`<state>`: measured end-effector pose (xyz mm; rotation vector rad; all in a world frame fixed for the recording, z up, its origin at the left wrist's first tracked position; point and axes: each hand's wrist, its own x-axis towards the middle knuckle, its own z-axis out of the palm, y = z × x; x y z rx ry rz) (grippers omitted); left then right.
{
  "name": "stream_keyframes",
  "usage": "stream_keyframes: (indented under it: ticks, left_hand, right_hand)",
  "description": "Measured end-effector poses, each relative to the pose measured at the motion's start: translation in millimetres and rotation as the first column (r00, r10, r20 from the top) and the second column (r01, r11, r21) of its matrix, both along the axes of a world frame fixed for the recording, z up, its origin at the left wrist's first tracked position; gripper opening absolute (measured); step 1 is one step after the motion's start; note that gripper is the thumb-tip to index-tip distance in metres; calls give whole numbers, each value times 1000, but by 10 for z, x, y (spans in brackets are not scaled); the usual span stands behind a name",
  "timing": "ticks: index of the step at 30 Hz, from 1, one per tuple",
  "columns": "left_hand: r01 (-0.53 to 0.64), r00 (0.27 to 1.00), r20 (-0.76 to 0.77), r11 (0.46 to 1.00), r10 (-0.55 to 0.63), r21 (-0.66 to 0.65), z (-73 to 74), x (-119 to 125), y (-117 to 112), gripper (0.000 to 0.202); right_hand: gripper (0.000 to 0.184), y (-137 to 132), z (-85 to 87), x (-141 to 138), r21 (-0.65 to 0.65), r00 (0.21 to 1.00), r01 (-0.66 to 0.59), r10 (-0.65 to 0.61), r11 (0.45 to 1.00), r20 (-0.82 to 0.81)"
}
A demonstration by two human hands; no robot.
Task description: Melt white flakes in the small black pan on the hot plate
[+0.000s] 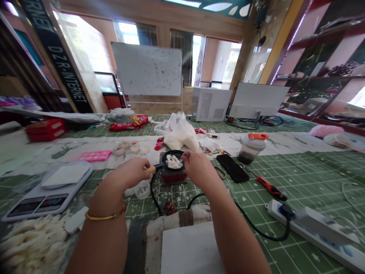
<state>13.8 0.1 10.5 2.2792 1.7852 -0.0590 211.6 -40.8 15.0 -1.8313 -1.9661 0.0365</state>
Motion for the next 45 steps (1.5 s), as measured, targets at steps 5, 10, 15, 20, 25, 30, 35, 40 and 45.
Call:
stream_keyframes:
  ticks: [5,10,15,20,25,30,35,40,45]
  left_hand:
    - [-17,1000,17,1000,17,-11,3,5,5,18]
    - [14,999,29,1000,-14,2,-15,-4,13,15]
    - [7,999,36,1000,-6,-8,-13,-3,8,16]
    - [-17,1000,26,1000,17,5,0,3,-3,17]
    - [-13,1000,14,1000,13,5,18,2,-18,18]
    - [-14,1000,23,1000,14,7,26,-5,-25,19]
    - [-12,1000,21,1000,12,-5,24,-19,-20,20]
    - [-16,1000,27,1000,16,5,31,-28,-26,21]
    - [-11,1000,29,1000,11,0,34,-31,-31,19]
  right_hand:
    - [25,-27,19,25,45,999,32,-30,998,-45]
    - [24,-21,10,9,14,999,-21,21,1000,-26]
    - [25,-34,5,7,91,990,-22,34,996,-138]
    - [24,-58,14,-21,7,991,-88,89,996,-100]
    - [25,-3,-35,-42,124,981,-33,56,992,-187]
    - [26,76,-110,-103,41,980,-99,105,994,-170]
    - [28,96,-127,-140,117,984,-36,55,993,-168]
    - [28,154,-199,-159,63,984,-108,115,992,-135]
    - [29,65,-107,-86,86,997,-2,9,996,-83]
